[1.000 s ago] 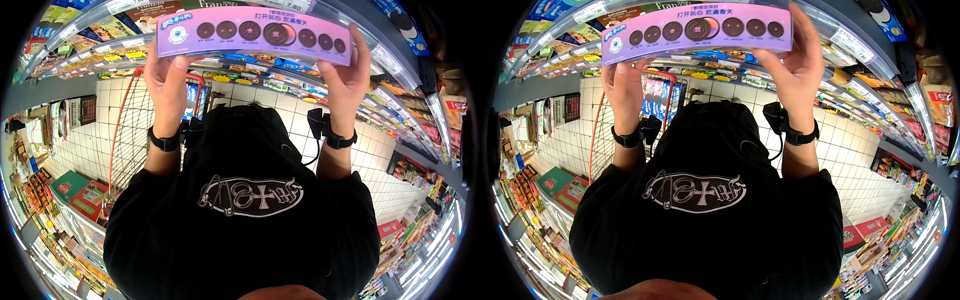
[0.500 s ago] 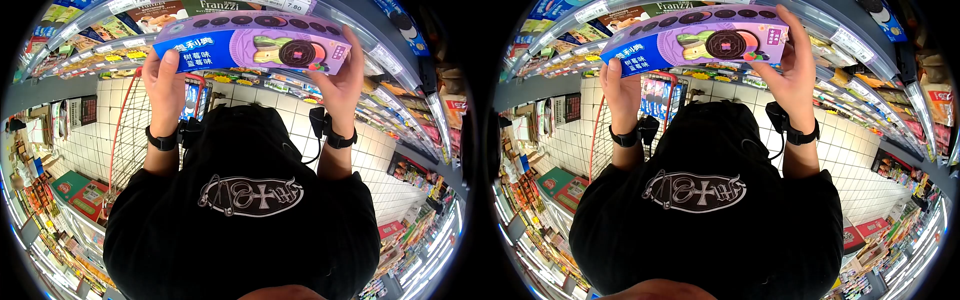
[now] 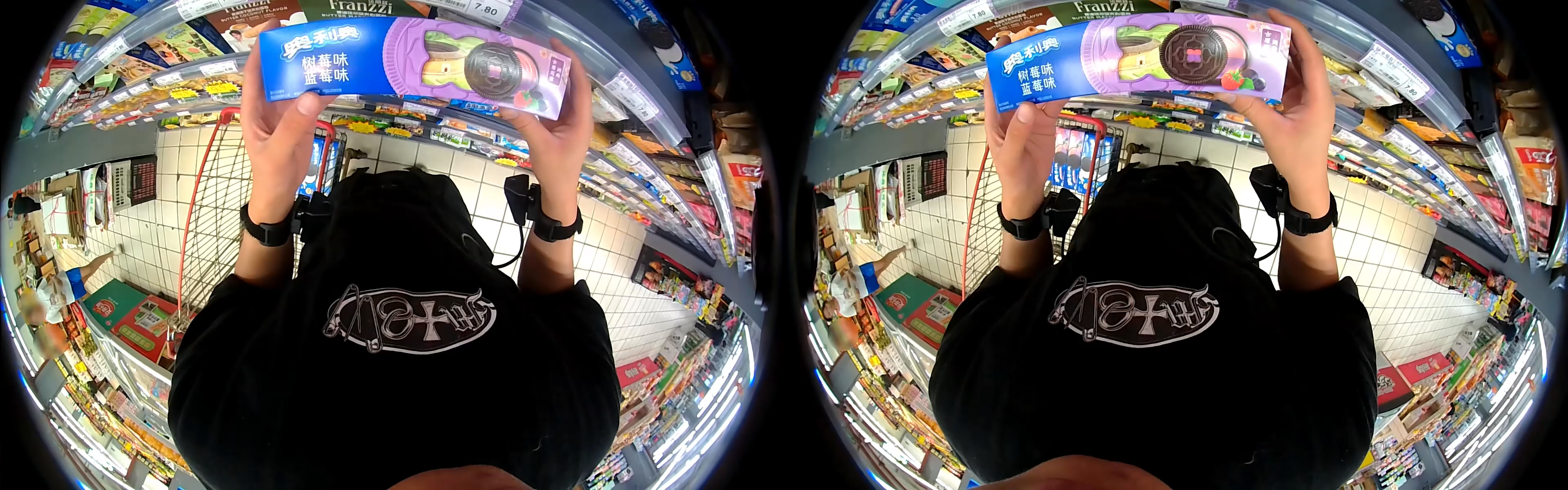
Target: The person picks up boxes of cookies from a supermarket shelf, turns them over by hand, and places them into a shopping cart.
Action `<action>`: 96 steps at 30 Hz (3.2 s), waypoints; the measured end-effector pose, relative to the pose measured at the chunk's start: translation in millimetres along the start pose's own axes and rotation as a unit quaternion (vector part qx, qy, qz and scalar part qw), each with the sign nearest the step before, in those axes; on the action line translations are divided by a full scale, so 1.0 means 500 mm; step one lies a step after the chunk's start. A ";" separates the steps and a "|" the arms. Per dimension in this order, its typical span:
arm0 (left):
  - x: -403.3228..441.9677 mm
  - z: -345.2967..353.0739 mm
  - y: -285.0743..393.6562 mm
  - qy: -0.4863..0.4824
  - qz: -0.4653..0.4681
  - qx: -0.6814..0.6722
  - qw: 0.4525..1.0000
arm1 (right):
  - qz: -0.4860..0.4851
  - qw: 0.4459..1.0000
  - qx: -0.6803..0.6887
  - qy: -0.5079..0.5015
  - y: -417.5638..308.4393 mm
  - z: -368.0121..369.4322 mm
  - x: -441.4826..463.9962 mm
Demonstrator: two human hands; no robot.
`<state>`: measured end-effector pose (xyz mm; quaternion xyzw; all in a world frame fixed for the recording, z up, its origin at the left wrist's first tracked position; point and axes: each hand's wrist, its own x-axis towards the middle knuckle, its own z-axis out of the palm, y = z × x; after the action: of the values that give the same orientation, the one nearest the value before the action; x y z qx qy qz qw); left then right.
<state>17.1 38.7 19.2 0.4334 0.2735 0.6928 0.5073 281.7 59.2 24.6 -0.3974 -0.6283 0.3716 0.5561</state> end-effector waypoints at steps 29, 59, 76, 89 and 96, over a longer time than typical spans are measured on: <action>0.004 -0.032 -0.021 0.007 0.035 0.037 0.999 | -0.142 0.988 0.051 -0.038 0.004 0.007 -0.012; 0.005 -0.038 -0.007 -0.048 0.068 0.130 0.988 | -0.012 0.999 0.036 0.015 -0.003 -0.003 -0.011; -0.004 -0.040 -0.076 -0.086 -0.298 0.045 0.950 | -0.148 0.985 0.065 -0.063 -0.013 0.002 -0.001; -0.013 -0.026 -0.100 -0.090 -0.334 0.088 0.934 | -0.075 0.980 0.110 -0.150 -0.037 0.041 -0.008; -0.014 -0.029 -0.126 -0.146 -0.353 0.129 0.915 | -0.069 0.990 -0.005 -0.120 -0.040 0.038 -0.010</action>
<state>34.6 54.1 -41.2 0.4668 0.4187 0.3562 0.6928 261.6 45.9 38.6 -0.3084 -0.7187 0.3740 0.4986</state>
